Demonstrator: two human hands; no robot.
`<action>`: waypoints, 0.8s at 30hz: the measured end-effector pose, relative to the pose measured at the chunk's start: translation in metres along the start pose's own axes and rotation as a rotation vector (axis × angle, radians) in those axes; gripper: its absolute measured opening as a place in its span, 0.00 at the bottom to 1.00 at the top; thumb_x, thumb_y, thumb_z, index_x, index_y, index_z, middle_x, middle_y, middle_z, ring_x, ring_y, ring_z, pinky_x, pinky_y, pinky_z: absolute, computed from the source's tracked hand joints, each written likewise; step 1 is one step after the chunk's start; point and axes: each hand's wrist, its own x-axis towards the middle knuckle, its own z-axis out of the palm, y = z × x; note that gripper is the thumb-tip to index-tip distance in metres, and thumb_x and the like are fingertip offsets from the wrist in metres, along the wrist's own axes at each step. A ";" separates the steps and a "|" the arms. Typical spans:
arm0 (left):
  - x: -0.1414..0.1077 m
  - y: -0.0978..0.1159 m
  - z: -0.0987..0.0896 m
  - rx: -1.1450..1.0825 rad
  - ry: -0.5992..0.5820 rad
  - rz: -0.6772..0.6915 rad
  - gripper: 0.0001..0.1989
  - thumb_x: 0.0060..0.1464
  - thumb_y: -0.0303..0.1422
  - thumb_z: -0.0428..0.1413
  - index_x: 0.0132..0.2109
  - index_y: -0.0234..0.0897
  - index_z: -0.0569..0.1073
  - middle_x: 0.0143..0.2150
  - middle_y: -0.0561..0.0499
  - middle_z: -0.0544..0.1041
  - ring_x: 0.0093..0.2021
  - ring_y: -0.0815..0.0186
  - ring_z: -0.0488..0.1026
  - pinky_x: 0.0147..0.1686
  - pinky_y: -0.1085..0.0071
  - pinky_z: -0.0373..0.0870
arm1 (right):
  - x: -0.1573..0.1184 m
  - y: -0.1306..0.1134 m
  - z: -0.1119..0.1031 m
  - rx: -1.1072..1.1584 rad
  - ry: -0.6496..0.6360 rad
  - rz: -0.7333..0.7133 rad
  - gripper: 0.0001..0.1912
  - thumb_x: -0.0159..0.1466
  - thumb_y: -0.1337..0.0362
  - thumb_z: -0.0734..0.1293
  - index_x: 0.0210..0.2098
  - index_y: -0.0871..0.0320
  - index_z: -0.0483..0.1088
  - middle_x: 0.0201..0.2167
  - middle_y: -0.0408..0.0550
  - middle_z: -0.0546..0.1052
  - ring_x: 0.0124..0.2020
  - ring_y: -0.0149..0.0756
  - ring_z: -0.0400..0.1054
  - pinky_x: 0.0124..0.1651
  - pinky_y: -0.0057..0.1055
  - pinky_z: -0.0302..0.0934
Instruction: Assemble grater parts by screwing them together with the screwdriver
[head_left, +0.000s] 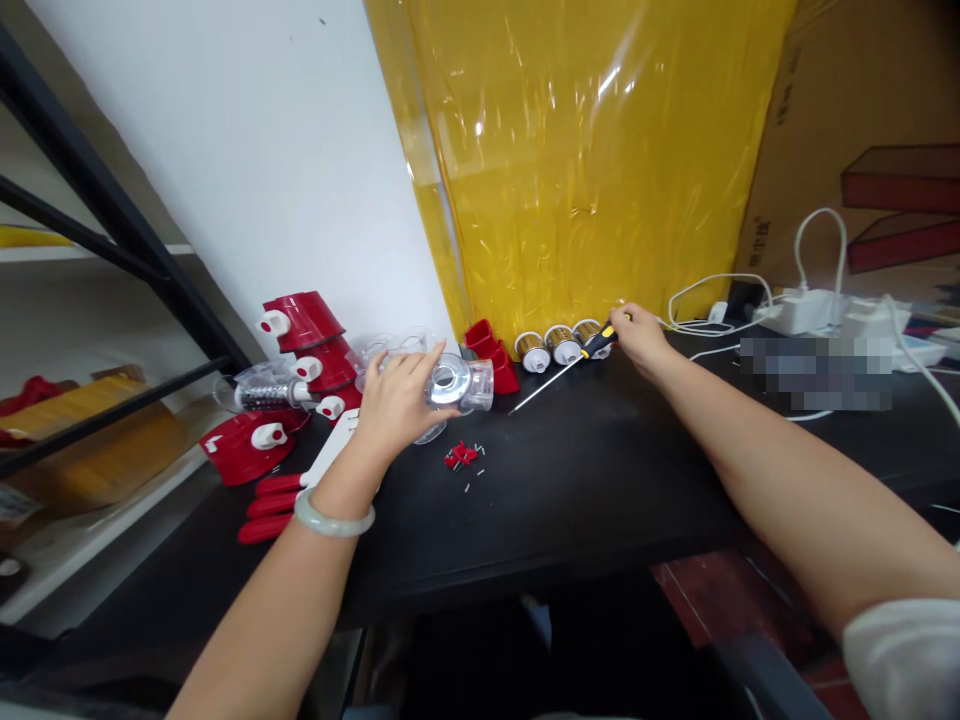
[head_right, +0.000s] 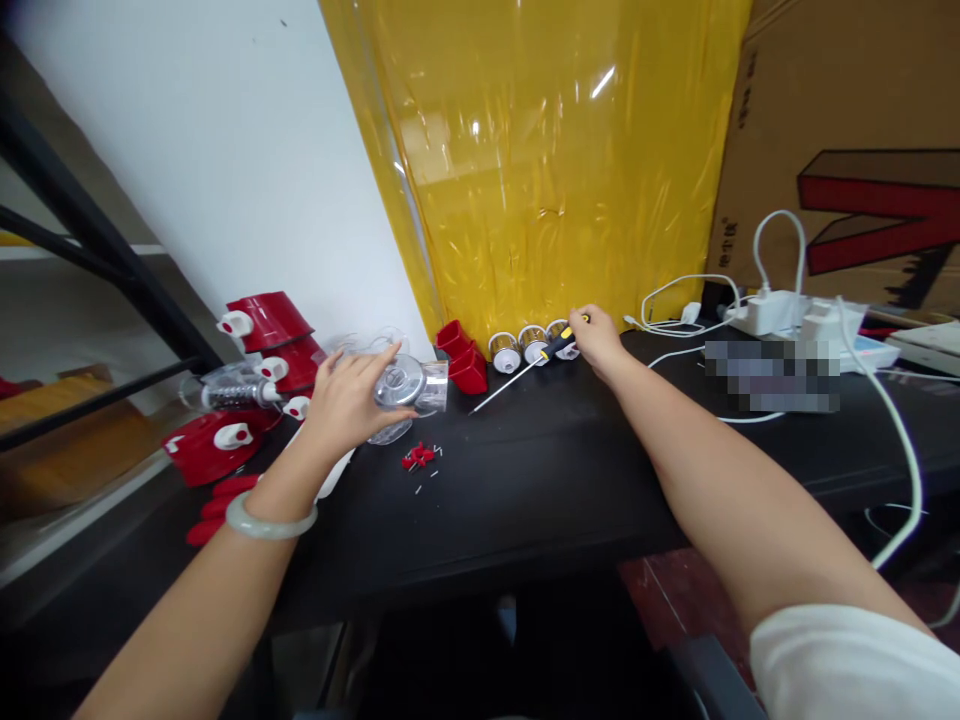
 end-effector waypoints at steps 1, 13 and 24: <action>-0.003 -0.001 0.003 -0.013 0.007 -0.003 0.47 0.45 0.47 0.66 0.68 0.40 0.57 0.52 0.41 0.76 0.53 0.48 0.69 0.61 0.48 0.50 | -0.001 0.002 0.001 0.004 -0.009 0.009 0.10 0.57 0.65 0.65 0.20 0.56 0.64 0.16 0.39 0.64 0.18 0.28 0.58 0.18 0.25 0.55; -0.014 0.002 0.011 -0.161 0.114 -0.125 0.44 0.40 0.56 0.65 0.60 0.38 0.65 0.48 0.41 0.76 0.48 0.47 0.72 0.50 0.52 0.65 | 0.009 0.009 -0.001 0.258 -0.002 -0.034 0.13 0.56 0.52 0.65 0.23 0.49 0.57 0.14 0.39 0.57 0.14 0.31 0.51 0.14 0.31 0.52; -0.018 0.009 0.015 -0.242 0.165 -0.118 0.42 0.41 0.56 0.64 0.58 0.39 0.64 0.48 0.43 0.76 0.49 0.50 0.73 0.47 0.56 0.69 | 0.003 0.004 0.001 0.252 -0.006 -0.079 0.16 0.58 0.47 0.63 0.25 0.48 0.56 0.13 0.38 0.55 0.13 0.33 0.52 0.15 0.35 0.55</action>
